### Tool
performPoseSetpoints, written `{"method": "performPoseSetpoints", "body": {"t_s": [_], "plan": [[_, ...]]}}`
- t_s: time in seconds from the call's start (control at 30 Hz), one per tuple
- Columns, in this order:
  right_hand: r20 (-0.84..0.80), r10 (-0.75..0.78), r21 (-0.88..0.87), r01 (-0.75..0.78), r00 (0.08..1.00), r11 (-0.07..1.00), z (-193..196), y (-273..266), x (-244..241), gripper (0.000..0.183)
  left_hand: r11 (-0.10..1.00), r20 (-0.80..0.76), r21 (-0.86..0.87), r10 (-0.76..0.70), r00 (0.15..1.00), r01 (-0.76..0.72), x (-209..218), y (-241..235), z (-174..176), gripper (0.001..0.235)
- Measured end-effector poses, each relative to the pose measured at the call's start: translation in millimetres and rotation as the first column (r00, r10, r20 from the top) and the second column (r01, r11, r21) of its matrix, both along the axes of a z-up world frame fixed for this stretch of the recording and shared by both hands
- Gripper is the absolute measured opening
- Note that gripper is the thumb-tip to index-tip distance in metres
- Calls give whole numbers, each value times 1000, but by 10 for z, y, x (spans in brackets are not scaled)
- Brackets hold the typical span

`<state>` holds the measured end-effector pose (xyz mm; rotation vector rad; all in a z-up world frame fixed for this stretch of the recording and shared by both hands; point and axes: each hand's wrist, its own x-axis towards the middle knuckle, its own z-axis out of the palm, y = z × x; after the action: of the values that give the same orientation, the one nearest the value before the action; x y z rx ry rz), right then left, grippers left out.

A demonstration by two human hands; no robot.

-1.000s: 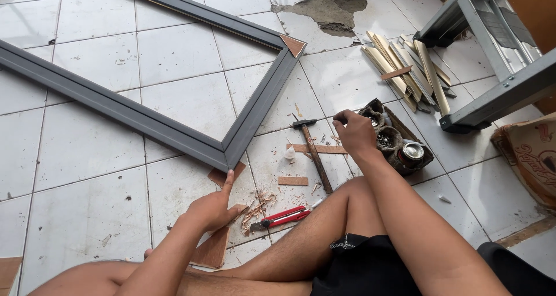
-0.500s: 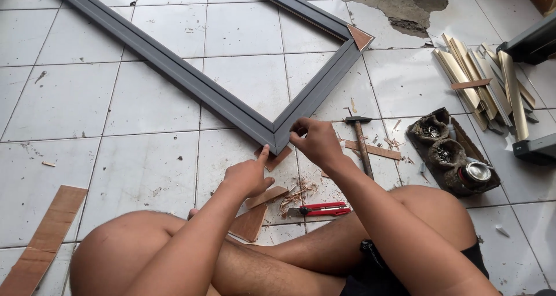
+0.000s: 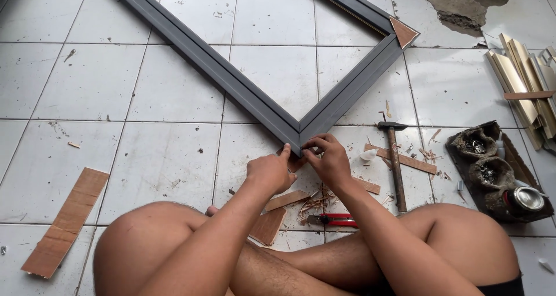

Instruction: Assembling a picture frame by applying glue to the corners, hammering them together, and inspecting the final structure.

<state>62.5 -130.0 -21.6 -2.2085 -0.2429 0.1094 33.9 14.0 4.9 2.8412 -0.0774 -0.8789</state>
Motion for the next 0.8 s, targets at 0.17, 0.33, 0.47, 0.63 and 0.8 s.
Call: {"method": "performPoseSetpoints", "body": {"t_s": [0.17,0.33,0.47,0.63,0.8], "plan": [[-62,-50,31,52,997,998,-160,30,54,11,1000,-13,-11,1,1000,-1,24,-8,14,65],[-81,-45,34,47,996,998,-191,10,80,11,1000,2,-28,6,1000,-6,13,-12,36,65],[-66,-47,41,50,997,998,-208,4,82,12,999,7,-40,1,1000,-1,12,-15,30,65],[-71,-42,34,45,997,998,-179,6,64,13,999,31,-42,-1,1000,2,5,-11,7,66],[-64,-34,47,37,997,998,-158,20,55,12,999,45,-40,9,999,-7,-8,-10,4,67]]}}
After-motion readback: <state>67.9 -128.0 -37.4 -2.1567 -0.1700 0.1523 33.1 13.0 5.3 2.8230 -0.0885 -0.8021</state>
